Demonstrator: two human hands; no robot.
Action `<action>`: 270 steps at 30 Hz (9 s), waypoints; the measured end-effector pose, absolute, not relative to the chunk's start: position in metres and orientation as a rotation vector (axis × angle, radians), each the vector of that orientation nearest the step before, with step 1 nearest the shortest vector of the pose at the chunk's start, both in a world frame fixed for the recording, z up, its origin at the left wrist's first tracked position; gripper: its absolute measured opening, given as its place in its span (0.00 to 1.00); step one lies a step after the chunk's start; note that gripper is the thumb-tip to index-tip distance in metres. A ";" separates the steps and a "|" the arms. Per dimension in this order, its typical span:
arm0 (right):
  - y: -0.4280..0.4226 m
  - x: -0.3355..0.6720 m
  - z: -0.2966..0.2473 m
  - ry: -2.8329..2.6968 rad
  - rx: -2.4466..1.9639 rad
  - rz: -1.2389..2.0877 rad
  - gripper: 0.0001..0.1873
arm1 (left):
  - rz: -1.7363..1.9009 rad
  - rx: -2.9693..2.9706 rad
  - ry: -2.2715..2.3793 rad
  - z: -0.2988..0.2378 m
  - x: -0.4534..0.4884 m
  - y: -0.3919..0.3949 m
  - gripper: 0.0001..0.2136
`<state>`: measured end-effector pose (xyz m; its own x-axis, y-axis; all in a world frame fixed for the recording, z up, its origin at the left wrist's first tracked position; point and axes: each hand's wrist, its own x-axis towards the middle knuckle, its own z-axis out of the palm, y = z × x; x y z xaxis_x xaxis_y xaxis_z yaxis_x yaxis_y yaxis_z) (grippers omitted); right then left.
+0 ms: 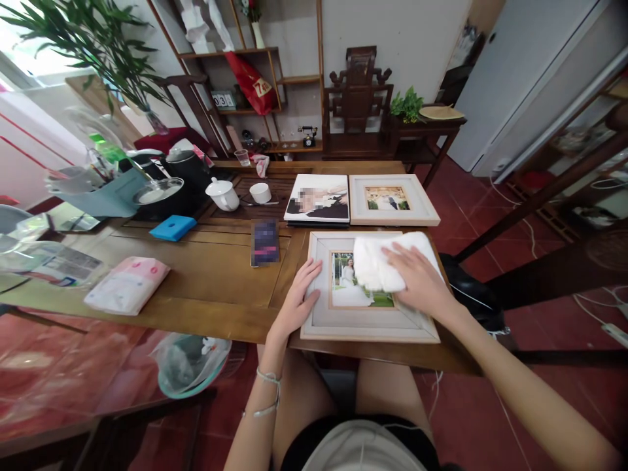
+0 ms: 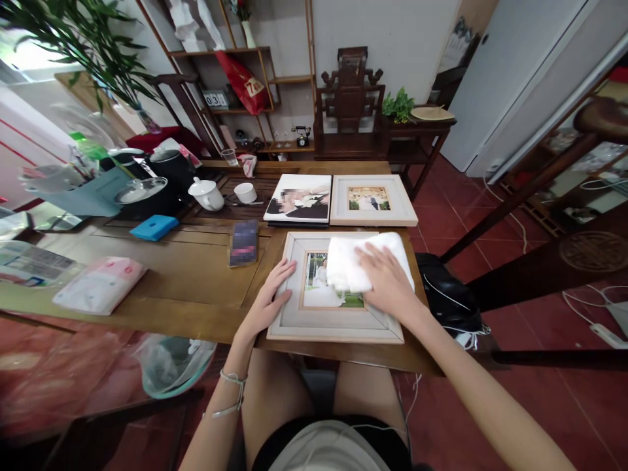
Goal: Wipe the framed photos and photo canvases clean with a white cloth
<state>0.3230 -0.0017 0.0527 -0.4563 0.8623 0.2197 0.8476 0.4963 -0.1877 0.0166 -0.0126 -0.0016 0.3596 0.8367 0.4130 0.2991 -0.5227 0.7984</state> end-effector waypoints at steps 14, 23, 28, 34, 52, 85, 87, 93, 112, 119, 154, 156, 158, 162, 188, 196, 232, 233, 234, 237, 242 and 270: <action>-0.038 0.267 0.077 -2.801 -1.353 0.452 0.40 | 1.144 1.974 1.004 -0.002 0.018 -0.013 0.22; -0.026 0.335 0.092 -2.776 -1.444 0.408 0.41 | 1.127 1.985 1.007 -0.001 0.018 -0.013 0.22; 0.010 0.331 0.065 -2.515 -1.690 -0.073 0.34 | 1.136 1.993 0.999 -0.002 0.018 -0.013 0.22; -0.074 0.301 0.077 -2.760 -1.657 -0.013 0.34 | 1.138 1.981 1.010 -0.001 0.019 -0.013 0.22; 0.043 0.308 0.061 -2.377 -1.707 -0.169 0.33 | 1.156 1.967 1.007 0.003 0.019 -0.013 0.21; -0.070 0.269 0.081 -2.827 -1.005 0.592 0.36 | 1.188 1.977 1.016 -0.001 0.020 -0.012 0.20; -0.058 0.277 0.079 -2.782 -1.003 0.582 0.38 | 1.197 1.972 1.020 -0.001 0.020 -0.012 0.19; -0.005 0.271 0.067 -2.557 -1.517 0.204 0.25 | 1.211 1.958 1.023 -0.004 0.020 -0.011 0.18; -0.021 0.309 0.078 -2.606 -1.491 0.124 0.33 | 1.194 1.977 1.059 0.000 0.020 -0.013 0.19; 0.054 0.263 0.066 -2.429 -1.201 0.003 0.26 | 1.241 1.976 1.054 0.001 0.021 -0.015 0.16; 0.001 0.298 0.075 -2.642 -1.528 0.006 0.34 | 1.226 1.984 1.019 0.004 0.022 -0.014 0.15; 0.026 0.311 0.065 -2.457 -1.649 -0.191 0.31 | 1.228 1.986 1.020 0.003 0.021 -0.014 0.15; 0.040 0.318 0.059 -2.362 -1.685 -0.246 0.28 | 1.232 1.985 1.020 0.003 0.021 -0.014 0.15; 0.022 0.311 0.061 -2.564 -1.528 -0.005 0.33 | 1.236 1.974 1.011 0.004 0.022 -0.015 0.15; 0.025 0.273 0.065 -2.649 -1.519 0.042 0.36 | 1.211 1.972 1.026 0.005 0.021 -0.014 0.15; -0.070 0.291 0.114 -2.873 -1.064 0.847 0.38 | 1.197 1.987 1.020 0.004 0.021 -0.014 0.15; 0.049 0.300 0.050 -2.434 -1.542 -0.195 0.27 | 1.203 1.996 1.005 0.001 0.021 -0.013 0.15; 0.051 0.298 0.052 -2.464 -1.575 -0.172 0.28 | 1.205 1.997 1.006 0.000 0.021 -0.012 0.15; 0.049 0.295 0.054 -2.506 -1.598 -0.132 0.29 | 1.207 1.996 1.007 0.000 0.021 -0.013 0.15; 0.016 0.281 0.061 -2.639 -1.604 0.087 0.33 | 1.208 1.991 1.008 0.000 0.021 -0.013 0.15; -0.081 0.262 0.076 -2.747 -1.324 0.606 0.45 | 1.185 1.986 1.031 0.001 0.021 -0.012 0.15; -0.096 0.260 0.099 -2.795 -1.174 0.665 0.36 | 1.196 1.981 1.040 0.001 0.022 -0.013 0.14</action>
<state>0.2599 -0.0957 0.0986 -0.7133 0.6891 -0.1276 0.6727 0.6222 -0.4004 0.0220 -0.0128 0.0014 0.2888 0.8515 0.4377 0.3155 -0.5163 0.7962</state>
